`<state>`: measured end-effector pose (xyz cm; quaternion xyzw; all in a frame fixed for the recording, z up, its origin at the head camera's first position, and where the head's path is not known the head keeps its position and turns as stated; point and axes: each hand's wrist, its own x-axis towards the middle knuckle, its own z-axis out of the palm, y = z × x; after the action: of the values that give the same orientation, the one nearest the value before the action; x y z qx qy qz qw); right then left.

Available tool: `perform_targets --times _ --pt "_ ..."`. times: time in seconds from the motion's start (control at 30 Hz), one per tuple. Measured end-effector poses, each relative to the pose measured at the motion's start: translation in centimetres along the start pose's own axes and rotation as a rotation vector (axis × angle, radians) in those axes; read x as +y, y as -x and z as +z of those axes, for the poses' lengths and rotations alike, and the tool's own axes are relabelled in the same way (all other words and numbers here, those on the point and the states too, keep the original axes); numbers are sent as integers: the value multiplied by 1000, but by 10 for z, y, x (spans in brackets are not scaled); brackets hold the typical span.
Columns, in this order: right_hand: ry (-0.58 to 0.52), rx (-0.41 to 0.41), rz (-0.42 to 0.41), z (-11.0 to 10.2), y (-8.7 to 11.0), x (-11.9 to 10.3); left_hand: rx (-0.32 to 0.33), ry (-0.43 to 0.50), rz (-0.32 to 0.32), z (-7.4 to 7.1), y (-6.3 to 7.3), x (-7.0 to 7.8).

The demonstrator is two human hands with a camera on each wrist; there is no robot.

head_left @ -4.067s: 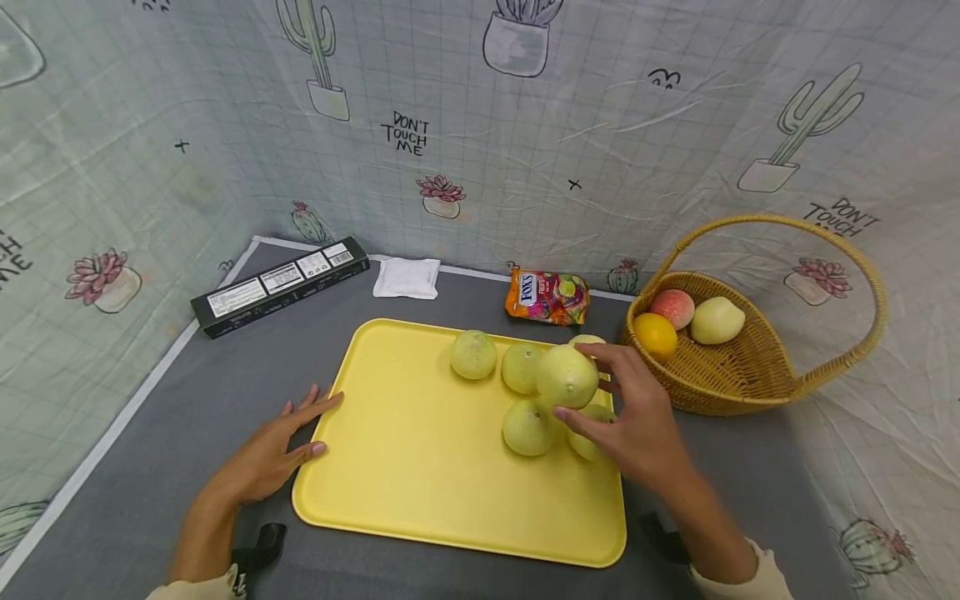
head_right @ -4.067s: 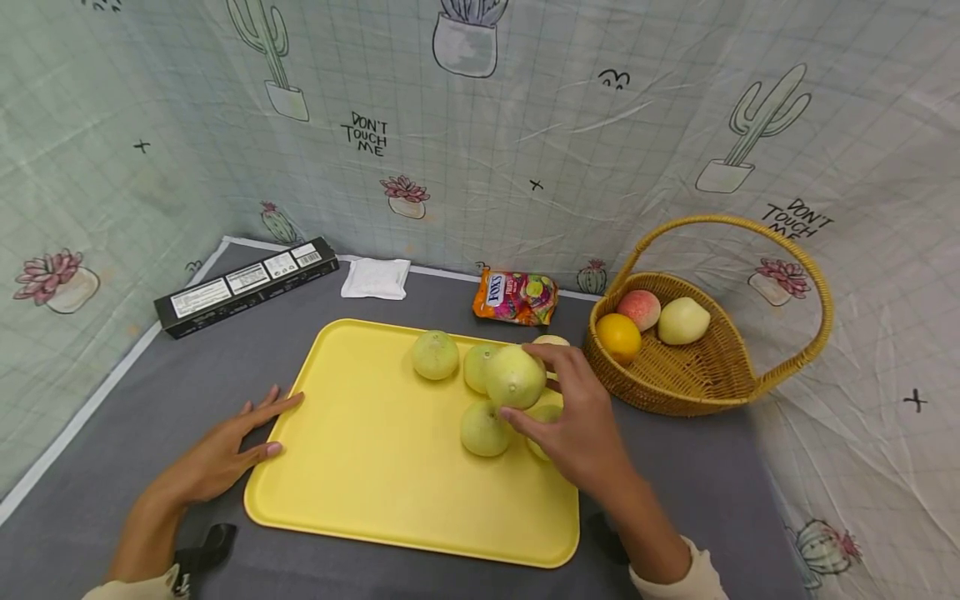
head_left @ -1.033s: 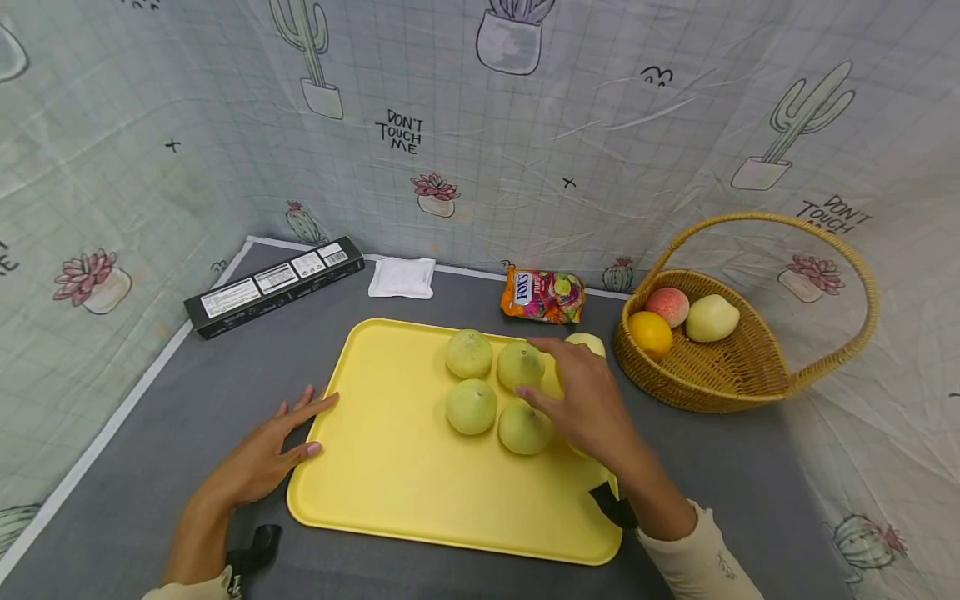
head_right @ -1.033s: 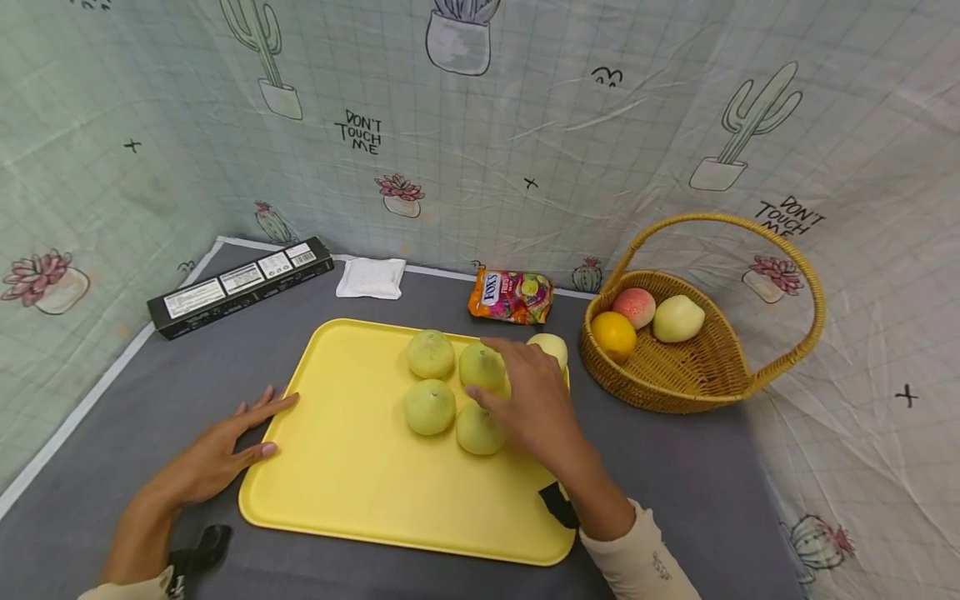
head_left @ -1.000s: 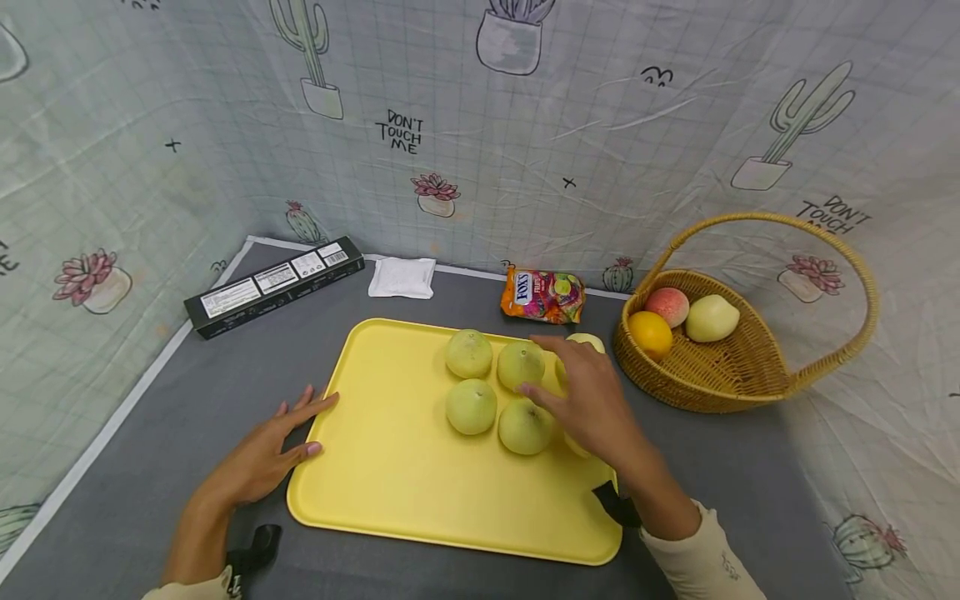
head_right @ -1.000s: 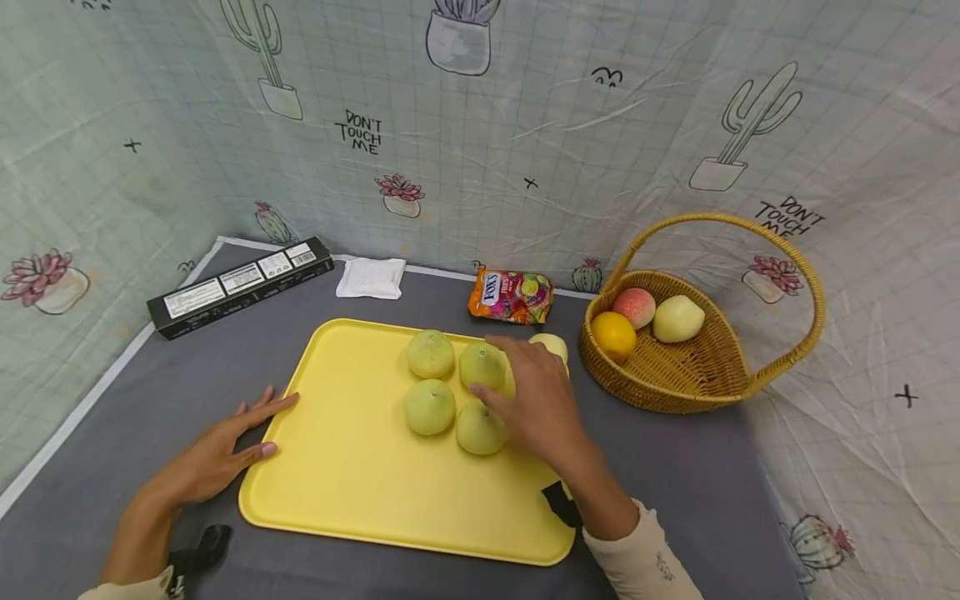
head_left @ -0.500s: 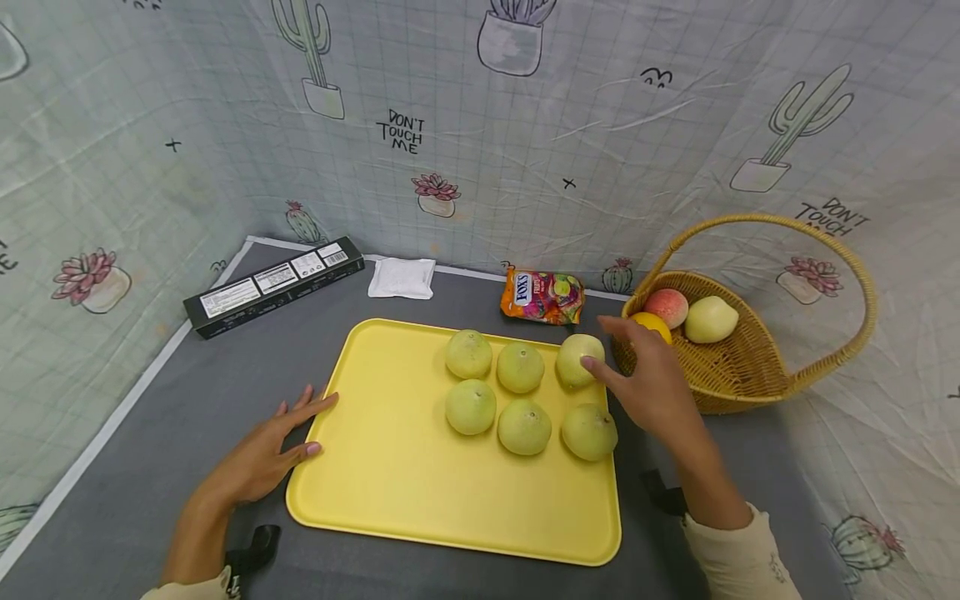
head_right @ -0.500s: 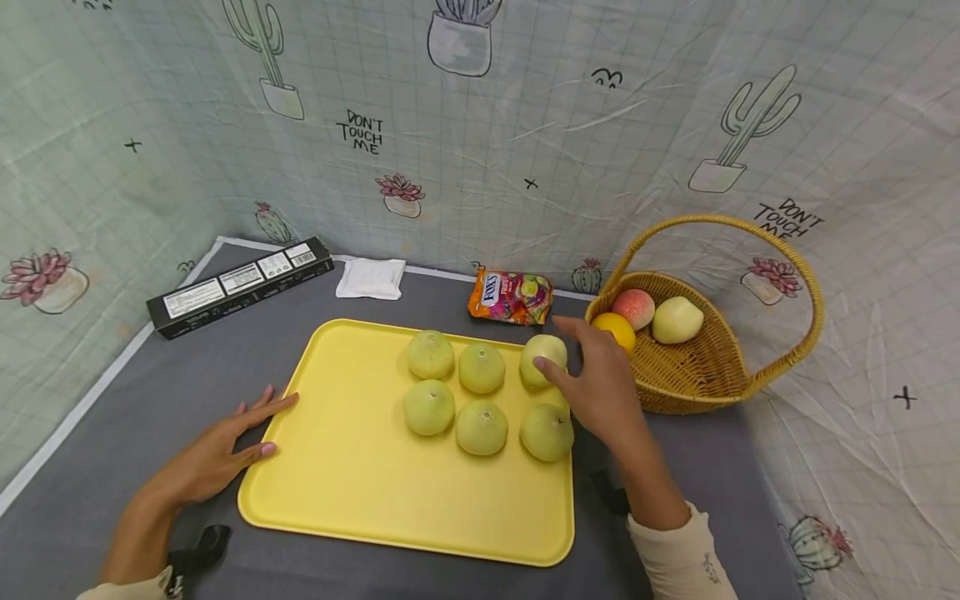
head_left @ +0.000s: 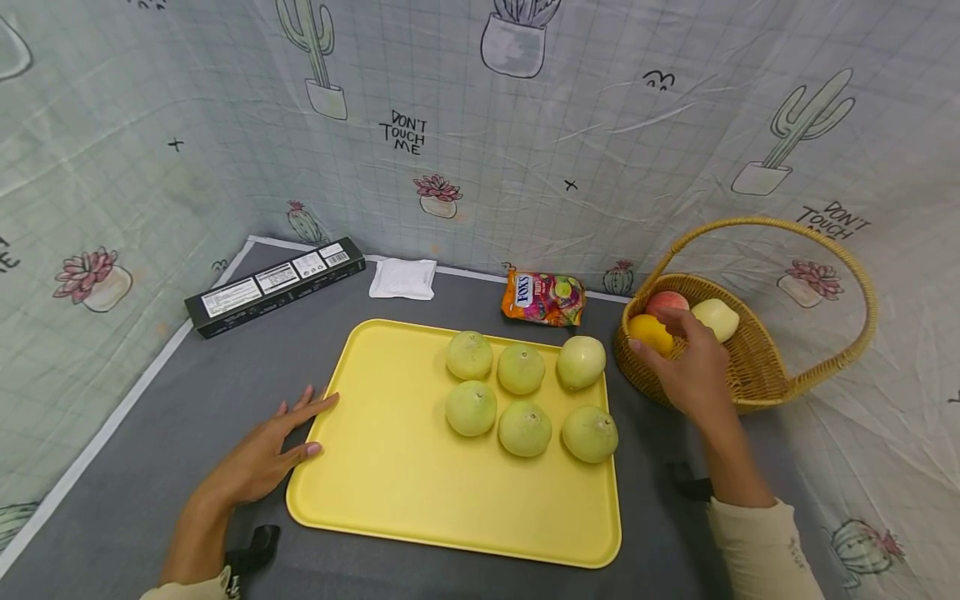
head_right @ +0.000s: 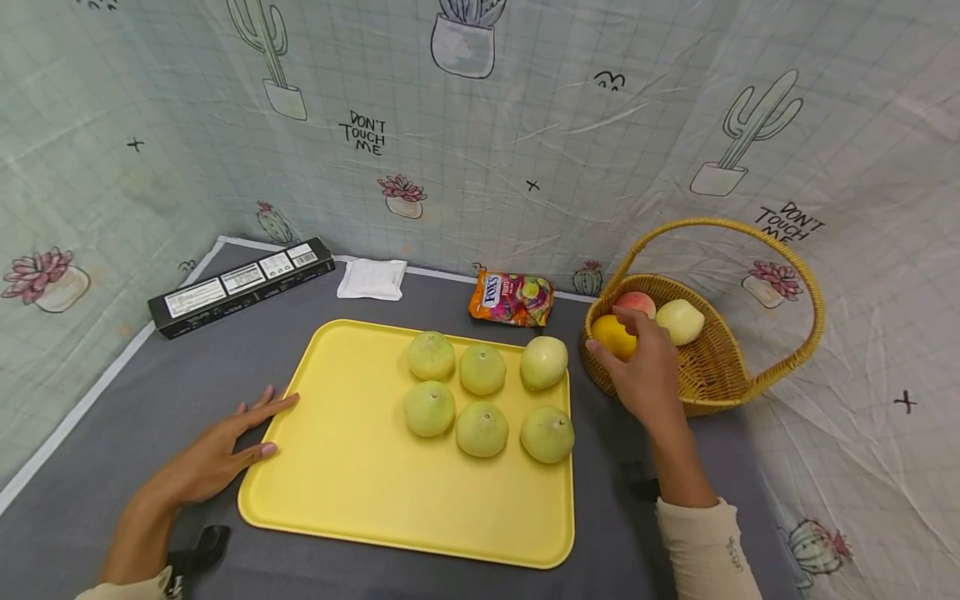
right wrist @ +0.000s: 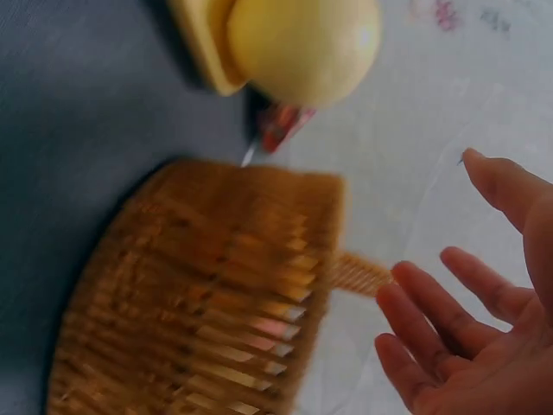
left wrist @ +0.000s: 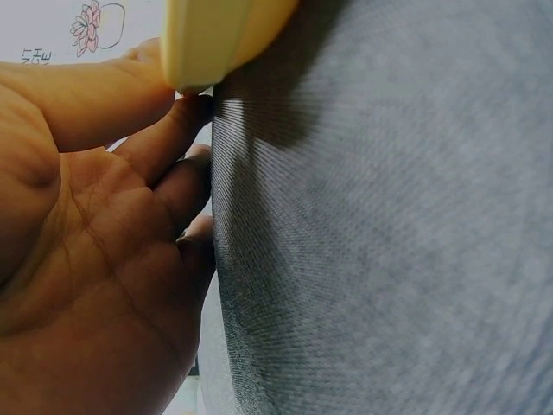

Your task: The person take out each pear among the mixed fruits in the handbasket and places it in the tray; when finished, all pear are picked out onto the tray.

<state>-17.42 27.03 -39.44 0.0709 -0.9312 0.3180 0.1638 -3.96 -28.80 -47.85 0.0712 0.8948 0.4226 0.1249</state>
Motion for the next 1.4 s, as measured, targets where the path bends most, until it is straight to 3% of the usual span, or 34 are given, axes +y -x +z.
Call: perform_targets --times 0.4,0.63,1.2,1.4 --pt "-21 174 177 -5 -20 54 5 8 7 0 1 1" --pt "-25 248 207 -8 -39 82 -10 -3 -24 0 1 3" --pt "79 196 314 -6 -56 117 3 38 24 0 1 2" --pt "88 167 406 -7 -57 121 -8 30 6 1 0 2"
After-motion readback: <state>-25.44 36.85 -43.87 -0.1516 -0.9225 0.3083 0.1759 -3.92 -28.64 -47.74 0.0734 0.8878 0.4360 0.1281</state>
